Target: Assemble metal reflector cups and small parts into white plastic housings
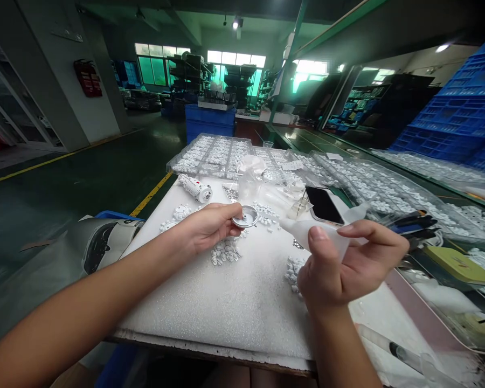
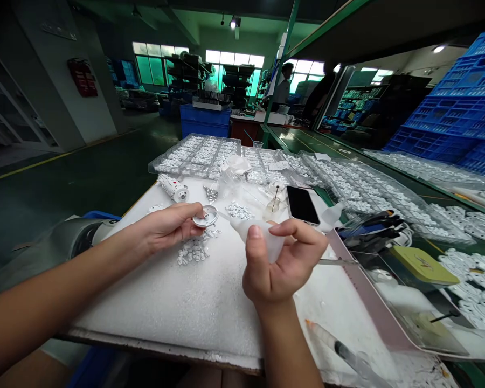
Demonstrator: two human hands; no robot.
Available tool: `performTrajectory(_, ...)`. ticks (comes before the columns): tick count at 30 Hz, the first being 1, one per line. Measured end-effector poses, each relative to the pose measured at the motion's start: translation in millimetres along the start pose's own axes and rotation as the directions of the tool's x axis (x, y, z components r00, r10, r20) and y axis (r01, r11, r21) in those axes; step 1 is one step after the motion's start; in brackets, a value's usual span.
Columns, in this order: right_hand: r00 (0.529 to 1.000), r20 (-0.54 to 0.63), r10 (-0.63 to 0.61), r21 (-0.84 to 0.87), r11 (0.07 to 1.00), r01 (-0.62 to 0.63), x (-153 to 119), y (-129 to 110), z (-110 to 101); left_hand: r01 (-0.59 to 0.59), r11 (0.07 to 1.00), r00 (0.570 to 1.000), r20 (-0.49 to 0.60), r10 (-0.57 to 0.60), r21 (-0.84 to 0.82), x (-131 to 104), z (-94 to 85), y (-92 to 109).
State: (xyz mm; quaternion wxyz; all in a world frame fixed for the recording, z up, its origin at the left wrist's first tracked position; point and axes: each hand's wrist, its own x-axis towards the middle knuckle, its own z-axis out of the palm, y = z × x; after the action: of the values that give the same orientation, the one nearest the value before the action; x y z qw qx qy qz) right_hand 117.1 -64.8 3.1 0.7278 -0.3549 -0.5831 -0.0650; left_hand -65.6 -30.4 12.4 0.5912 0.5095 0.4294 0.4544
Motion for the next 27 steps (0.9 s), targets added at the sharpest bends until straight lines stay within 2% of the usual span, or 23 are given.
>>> performTrajectory(3, 1.000, 0.020, -0.010, -0.038, 0.999, 0.011, 0.5, -0.1, 1.0, 0.182, 0.962, 0.983, 0.026, -0.180, -0.205, 0.7, -1.1, -3.0)
performTrajectory(4, 1.000, 0.020, -0.010, -0.050, 0.999, 0.011, 1.0, -0.4, 1.4, 0.198, 0.952, 0.980, 0.023, -0.198, -0.232, 0.5, -0.7, -2.9)
performTrajectory(8, 0.999, 0.042, -0.003, -0.079, 0.997, 0.006, 1.9, -1.6, 2.5, 0.210, 0.941, 0.977, 0.020, -0.212, -0.264, -1.2, 2.6, 0.3)
performTrajectory(14, 0.999, 0.053, -0.012, 0.001, 1.000, 0.012, 1.9, -2.1, 1.3, 0.219, 0.935, 0.975, 0.018, -0.223, -0.280, -1.5, 2.0, 1.0)
performTrajectory(27, 0.998, 0.066, 0.022, 0.023, 0.999, -0.024, -0.1, 1.5, 0.5, 0.222, 0.941, 0.974, 0.004, -0.229, -0.257, -1.8, 1.2, 1.0)
